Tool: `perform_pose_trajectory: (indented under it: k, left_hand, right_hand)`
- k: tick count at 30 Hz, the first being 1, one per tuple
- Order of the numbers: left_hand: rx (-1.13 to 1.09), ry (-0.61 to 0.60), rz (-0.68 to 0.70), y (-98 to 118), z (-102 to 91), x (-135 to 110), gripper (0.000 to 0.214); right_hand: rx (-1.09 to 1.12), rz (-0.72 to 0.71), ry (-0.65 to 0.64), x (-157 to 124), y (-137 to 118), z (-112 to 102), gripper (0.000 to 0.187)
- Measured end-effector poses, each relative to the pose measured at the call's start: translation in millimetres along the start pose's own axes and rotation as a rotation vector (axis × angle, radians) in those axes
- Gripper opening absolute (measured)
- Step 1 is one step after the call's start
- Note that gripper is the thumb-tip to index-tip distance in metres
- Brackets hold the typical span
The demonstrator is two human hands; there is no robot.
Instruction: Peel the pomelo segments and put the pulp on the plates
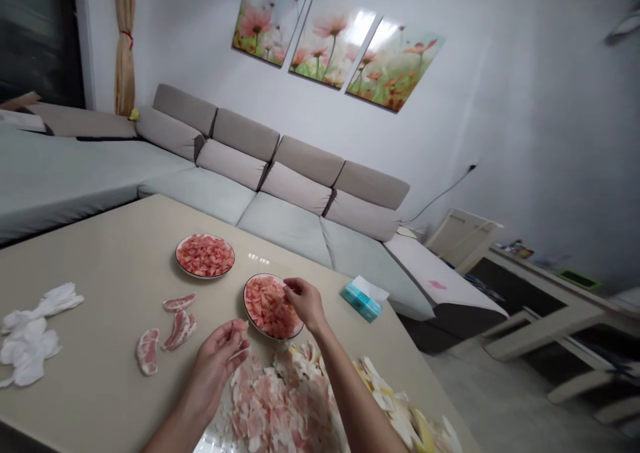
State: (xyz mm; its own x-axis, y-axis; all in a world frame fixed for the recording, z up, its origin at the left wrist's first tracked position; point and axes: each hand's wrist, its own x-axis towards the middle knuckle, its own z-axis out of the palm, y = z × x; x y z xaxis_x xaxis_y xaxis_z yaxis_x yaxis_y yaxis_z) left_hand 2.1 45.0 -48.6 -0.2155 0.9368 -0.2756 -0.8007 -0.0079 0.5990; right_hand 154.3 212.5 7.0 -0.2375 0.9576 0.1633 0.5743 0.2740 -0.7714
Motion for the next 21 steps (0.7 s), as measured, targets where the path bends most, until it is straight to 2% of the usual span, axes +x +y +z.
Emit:
perform_pose_trajectory:
  k: [4, 7, 10, 14, 17, 21]
  left_hand:
    - [0.077, -0.060, 0.009, 0, 4.9, -4, 0.036]
    - [0.128, -0.089, 0.028, 1, 11.0, -8, 0.035]
    - [0.195, -0.148, 0.046, 1, 17.3, -12, 0.029]
    - [0.259, -0.261, 0.014, -4, 22.6, -18, 0.026]
    - [0.317, -0.262, -0.020, -8, 24.0, -19, 0.028]
    - [0.428, -0.249, -0.033, -9, 25.2, -18, 0.025]
  right_hand:
    - [0.035, -0.110, 0.041, -19, -6, -7, 0.016]
    - [0.089, -0.174, 0.015, -48, -12, -8, 0.020]
    - [0.161, -0.181, -0.072, -89, -15, -4, 0.021]
    - [0.313, -0.102, -0.162, -130, -13, 4, 0.028]
    - [0.394, -0.066, -0.188, -141, -6, 5, 0.024]
    - [0.499, -0.102, -0.136, -141, 6, 0, 0.019]
